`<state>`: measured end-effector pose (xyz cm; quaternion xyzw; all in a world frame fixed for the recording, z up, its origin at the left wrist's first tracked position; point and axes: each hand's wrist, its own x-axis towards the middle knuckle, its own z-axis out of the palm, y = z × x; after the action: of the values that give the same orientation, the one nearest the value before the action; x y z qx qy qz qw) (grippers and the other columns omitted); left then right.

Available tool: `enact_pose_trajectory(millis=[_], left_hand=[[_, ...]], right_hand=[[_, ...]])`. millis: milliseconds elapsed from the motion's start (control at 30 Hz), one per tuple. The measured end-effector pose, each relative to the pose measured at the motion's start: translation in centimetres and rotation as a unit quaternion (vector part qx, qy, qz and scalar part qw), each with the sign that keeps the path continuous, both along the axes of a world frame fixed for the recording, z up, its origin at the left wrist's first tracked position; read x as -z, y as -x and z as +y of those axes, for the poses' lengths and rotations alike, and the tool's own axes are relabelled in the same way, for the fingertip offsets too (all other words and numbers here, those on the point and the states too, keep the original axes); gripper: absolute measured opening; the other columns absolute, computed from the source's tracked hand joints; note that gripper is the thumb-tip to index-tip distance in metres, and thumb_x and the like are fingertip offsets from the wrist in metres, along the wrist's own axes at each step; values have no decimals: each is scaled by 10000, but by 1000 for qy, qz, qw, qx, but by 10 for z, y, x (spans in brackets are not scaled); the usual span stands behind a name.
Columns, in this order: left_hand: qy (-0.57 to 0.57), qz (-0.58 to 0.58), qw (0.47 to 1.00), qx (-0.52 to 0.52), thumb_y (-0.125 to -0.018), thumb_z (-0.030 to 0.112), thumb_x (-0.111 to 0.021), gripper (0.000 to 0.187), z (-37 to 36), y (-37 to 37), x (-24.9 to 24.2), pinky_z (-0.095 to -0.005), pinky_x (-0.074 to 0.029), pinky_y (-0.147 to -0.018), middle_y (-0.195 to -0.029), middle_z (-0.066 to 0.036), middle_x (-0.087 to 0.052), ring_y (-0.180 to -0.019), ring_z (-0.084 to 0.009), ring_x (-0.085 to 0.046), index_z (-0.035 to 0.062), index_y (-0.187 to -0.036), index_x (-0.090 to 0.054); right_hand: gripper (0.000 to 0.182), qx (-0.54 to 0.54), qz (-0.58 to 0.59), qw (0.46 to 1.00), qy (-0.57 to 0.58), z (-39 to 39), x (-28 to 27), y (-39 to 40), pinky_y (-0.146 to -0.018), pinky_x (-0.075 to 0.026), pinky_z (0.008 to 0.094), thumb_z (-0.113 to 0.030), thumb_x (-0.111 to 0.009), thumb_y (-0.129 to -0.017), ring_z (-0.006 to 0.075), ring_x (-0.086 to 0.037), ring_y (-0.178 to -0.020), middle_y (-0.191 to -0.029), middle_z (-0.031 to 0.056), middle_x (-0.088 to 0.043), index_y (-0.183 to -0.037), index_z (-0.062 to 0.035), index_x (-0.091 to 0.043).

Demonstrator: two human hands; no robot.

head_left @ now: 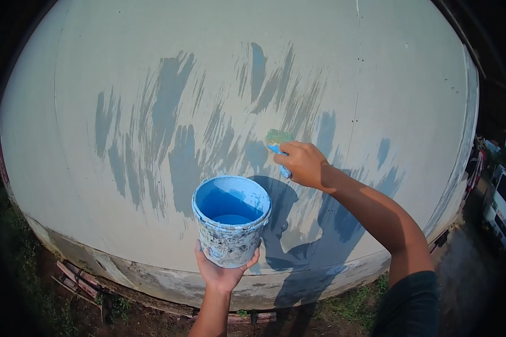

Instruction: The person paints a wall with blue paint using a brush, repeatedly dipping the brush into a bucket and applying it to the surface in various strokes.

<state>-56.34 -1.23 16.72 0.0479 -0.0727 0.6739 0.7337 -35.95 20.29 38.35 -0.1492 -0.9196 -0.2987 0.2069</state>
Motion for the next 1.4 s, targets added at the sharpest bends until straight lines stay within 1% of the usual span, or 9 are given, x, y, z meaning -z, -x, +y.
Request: enact_pose_trajectory(millis=[167,233,400,467,700,733,967,1233,1400], left_hand=[[-4,10,1000,0,-1001,780,-397,945,-1,1,-2,-744,-431,-1137,-1743,-238,-344,-1506,-544,-436,191,-1735,-317],[-16,18,1000,-6,-1007,773,-386,928,-1,0,-4,-742,-431,-1139,-1745,-235,-343,-1513,-539,-433,197,-1732,-325],[-14,28,1000,-6,-1006,770,-396,919,-1,3,-2,-747,-425,-1143,-1748,-227,-345,-1521,-524,-433,208,-1731,-329],[-11,33,999,-4,-1005,771,-400,918,0,6,-1,-748,-425,-1141,-1748,-222,-347,-1522,-519,-435,212,-1729,-331],[-37,65,997,-25,-1004,779,-464,975,3,6,9,-705,-454,-1157,-1734,-280,-331,-1513,-567,-410,164,-1743,-296],[-29,73,997,-28,-1003,783,-462,977,6,8,12,-707,-455,-1153,-1733,-280,-335,-1512,-566,-414,165,-1743,-298],[4,50,999,-11,-995,778,-482,947,15,9,41,-722,-459,-1131,-1743,-232,-353,-1521,-529,-431,197,-1727,-333],[-1,21,1000,11,-995,799,-474,946,28,8,73,-793,-449,-1121,-1765,-180,-346,-1557,-495,-422,224,-1732,-327],[-9,61,998,-2,-1011,791,-461,940,29,2,80,-736,-441,-1173,-1753,-177,-387,-1549,-456,-455,173,-1715,-382]], right_hand=[[181,-29,57,971,230,-9,-10,14,-855,-598,444,-104,-833,-906,344,-738,-999,-1013,135,-722,-1078,-88,-780],[158,-60,163,970,173,14,-43,16,-793,-569,442,-59,-803,-888,354,-719,-891,-925,143,-700,-1044,-55,-777],[225,11,195,979,56,13,-116,21,-860,-596,452,-69,-821,-891,335,-728,-1002,-1001,128,-724,-1113,-86,-787],[272,36,231,967,-101,16,-131,24,-872,-613,451,-22,-833,-850,330,-730,-1005,-1051,118,-725,-1107,-96,-787],[259,6,128,990,-60,-7,-52,37,-859,-625,438,7,-828,-862,320,-742,-1026,-1077,114,-738,-1103,-78,-785],[235,-6,116,993,35,-16,-45,39,-848,-623,432,-13,-827,-885,321,-748,-1013,-1069,127,-749,-1110,-66,-787],[201,-170,194,932,254,-82,-36,30,-717,-583,409,-142,-824,-954,309,-758,-802,-960,152,-776,-1123,-38,-793],[218,-181,142,909,348,-127,-28,15,-674,-565,387,-154,-882,-898,293,-759,-762,-947,136,-790,-1064,-42,-796],[215,-185,126,885,408,-121,14,11,-682,-558,382,-146,-908,-911,267,-745,-734,-953,161,-805,-1075,-53,-804]])
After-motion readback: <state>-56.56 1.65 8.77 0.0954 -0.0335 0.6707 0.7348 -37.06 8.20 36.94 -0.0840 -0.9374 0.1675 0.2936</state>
